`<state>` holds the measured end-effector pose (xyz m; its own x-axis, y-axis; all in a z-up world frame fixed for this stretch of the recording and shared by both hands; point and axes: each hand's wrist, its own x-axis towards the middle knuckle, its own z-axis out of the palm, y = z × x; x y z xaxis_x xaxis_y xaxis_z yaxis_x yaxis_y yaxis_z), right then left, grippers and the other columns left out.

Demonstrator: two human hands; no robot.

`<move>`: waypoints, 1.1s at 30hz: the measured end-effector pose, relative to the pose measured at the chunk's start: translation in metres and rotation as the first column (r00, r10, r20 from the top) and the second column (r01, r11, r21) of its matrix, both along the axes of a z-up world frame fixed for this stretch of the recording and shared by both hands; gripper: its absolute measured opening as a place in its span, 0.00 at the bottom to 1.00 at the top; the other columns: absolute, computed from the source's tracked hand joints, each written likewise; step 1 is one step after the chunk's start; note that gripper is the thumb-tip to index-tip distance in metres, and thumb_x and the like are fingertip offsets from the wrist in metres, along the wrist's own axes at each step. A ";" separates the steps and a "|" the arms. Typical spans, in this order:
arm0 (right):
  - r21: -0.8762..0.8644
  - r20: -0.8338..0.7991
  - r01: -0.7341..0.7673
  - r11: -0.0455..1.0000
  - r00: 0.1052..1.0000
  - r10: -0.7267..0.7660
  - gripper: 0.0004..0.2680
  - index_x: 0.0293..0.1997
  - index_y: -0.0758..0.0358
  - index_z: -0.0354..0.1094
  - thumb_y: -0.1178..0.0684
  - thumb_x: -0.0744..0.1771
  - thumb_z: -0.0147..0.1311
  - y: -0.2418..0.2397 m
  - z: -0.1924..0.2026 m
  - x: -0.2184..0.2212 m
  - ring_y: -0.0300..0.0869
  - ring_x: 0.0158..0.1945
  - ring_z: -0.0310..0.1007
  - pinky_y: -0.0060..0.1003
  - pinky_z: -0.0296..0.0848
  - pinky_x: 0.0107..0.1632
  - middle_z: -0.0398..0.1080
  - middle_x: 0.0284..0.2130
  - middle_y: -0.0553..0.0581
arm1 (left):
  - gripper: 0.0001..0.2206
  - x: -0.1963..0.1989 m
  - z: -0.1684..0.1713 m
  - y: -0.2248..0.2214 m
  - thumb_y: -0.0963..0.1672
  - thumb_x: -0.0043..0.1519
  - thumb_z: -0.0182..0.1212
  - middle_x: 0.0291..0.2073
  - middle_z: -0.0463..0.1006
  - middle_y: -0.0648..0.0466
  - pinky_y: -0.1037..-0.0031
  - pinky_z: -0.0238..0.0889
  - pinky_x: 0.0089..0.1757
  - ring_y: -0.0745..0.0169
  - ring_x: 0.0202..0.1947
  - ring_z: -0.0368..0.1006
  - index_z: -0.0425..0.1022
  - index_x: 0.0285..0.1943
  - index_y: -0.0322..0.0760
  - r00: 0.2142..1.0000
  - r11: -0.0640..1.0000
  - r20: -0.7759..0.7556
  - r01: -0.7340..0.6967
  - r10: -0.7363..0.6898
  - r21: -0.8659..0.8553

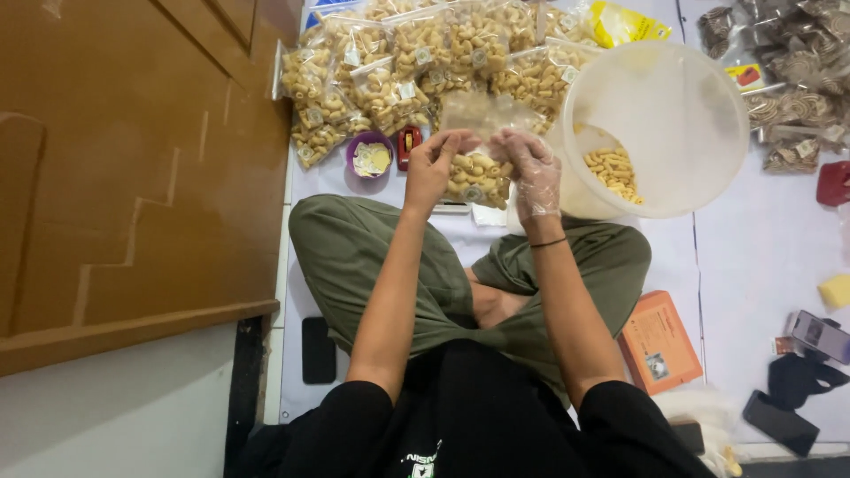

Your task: Portioning cashews from a large bowl into small plastic bags and weighing them on a digital scale for packaging.

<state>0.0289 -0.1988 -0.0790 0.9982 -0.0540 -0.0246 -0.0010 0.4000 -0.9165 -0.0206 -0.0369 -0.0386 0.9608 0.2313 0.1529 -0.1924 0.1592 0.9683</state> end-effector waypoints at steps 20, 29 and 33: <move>-0.185 -0.018 0.019 0.983 1.000 -0.023 0.09 0.47 0.60 0.77 0.47 0.70 0.57 -0.011 0.003 0.001 0.46 0.28 0.82 0.30 0.81 0.27 0.80 0.36 0.63 | 0.10 0.004 0.001 -0.009 0.44 0.71 0.57 0.45 0.84 0.46 0.73 0.79 0.37 0.61 0.42 0.80 0.79 0.58 0.43 0.990 0.987 0.022 0.143 -0.142 -0.074; -0.193 0.060 -0.042 0.980 0.997 0.055 0.09 0.53 0.61 0.74 0.50 0.70 0.56 -0.019 0.005 0.001 0.44 0.28 0.82 0.29 0.81 0.27 0.80 0.38 0.65 | 0.10 0.008 -0.013 0.000 0.42 0.71 0.56 0.50 0.81 0.38 0.63 0.82 0.35 0.41 0.41 0.82 0.76 0.59 0.36 0.981 0.968 0.027 0.193 -0.191 -0.159; -0.202 0.102 -0.108 0.974 0.986 0.130 0.14 0.59 0.61 0.69 0.45 0.70 0.56 -0.016 0.011 -0.004 0.47 0.30 0.82 0.31 0.79 0.25 0.78 0.42 0.69 | 0.11 0.005 -0.010 -0.003 0.40 0.71 0.51 0.54 0.79 0.40 0.64 0.82 0.35 0.41 0.41 0.82 0.73 0.61 0.36 0.980 0.966 0.013 0.197 -0.198 -0.170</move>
